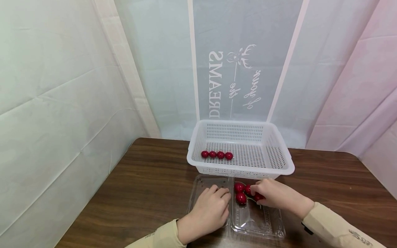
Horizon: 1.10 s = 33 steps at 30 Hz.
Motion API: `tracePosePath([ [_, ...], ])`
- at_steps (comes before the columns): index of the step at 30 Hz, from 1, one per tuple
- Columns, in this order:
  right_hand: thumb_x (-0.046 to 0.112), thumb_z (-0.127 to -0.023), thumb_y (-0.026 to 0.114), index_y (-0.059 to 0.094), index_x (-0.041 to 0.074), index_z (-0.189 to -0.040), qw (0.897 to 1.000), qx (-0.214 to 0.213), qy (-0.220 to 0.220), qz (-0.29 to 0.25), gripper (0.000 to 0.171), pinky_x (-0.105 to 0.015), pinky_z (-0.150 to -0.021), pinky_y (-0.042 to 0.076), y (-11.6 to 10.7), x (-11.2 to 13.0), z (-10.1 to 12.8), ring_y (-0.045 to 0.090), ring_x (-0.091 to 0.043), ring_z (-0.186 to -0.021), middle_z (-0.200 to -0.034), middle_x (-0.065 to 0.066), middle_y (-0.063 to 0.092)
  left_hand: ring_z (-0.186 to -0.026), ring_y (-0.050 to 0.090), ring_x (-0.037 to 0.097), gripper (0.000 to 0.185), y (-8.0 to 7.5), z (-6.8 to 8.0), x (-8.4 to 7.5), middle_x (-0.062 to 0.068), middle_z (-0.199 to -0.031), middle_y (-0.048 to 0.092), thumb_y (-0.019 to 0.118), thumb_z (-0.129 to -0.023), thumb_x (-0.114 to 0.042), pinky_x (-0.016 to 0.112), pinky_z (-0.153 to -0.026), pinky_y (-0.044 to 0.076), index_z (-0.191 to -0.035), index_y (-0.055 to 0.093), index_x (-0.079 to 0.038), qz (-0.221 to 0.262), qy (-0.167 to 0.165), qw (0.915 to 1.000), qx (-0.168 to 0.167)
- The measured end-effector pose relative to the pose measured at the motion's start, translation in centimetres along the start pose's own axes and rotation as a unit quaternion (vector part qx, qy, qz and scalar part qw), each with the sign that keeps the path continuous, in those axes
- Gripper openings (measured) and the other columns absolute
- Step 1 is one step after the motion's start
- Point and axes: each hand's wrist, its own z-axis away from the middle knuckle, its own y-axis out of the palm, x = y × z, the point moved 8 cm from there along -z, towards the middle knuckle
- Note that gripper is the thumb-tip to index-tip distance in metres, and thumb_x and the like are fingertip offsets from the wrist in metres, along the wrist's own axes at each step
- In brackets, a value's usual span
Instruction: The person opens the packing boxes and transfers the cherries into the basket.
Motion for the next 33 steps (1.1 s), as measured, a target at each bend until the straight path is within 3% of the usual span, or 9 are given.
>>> tracePosePath([
  [23,0.013,-0.07,0.081,0.065,0.014,-0.083,1.0,0.003,0.006,0.01,0.02,-0.019,-0.054,0.046,-0.6,0.4,0.2,0.054,0.0,-0.063,-0.076,0.003,0.065,-0.088,0.057,0.015,0.018,0.1,0.0,0.0,-0.002,-0.106,0.068,0.064,-0.079,-0.023,0.024,-0.065,0.043,-0.094,0.07,-0.015,-0.003,-0.001,1.0,0.001],
  [33,0.014,-0.068,0.082,0.064,0.013,-0.083,0.999,-0.03,-0.025,0.03,0.022,-0.018,-0.054,0.045,-1.6,1.1,0.3,0.053,0.001,-0.064,-0.076,0.005,0.064,-0.087,0.057,0.015,0.017,-0.3,0.0,-0.1,-0.002,-0.104,0.068,0.065,-0.076,-0.022,0.025,-0.065,0.043,-0.091,0.069,-0.014,-0.007,-0.002,1.0,-0.006],
])
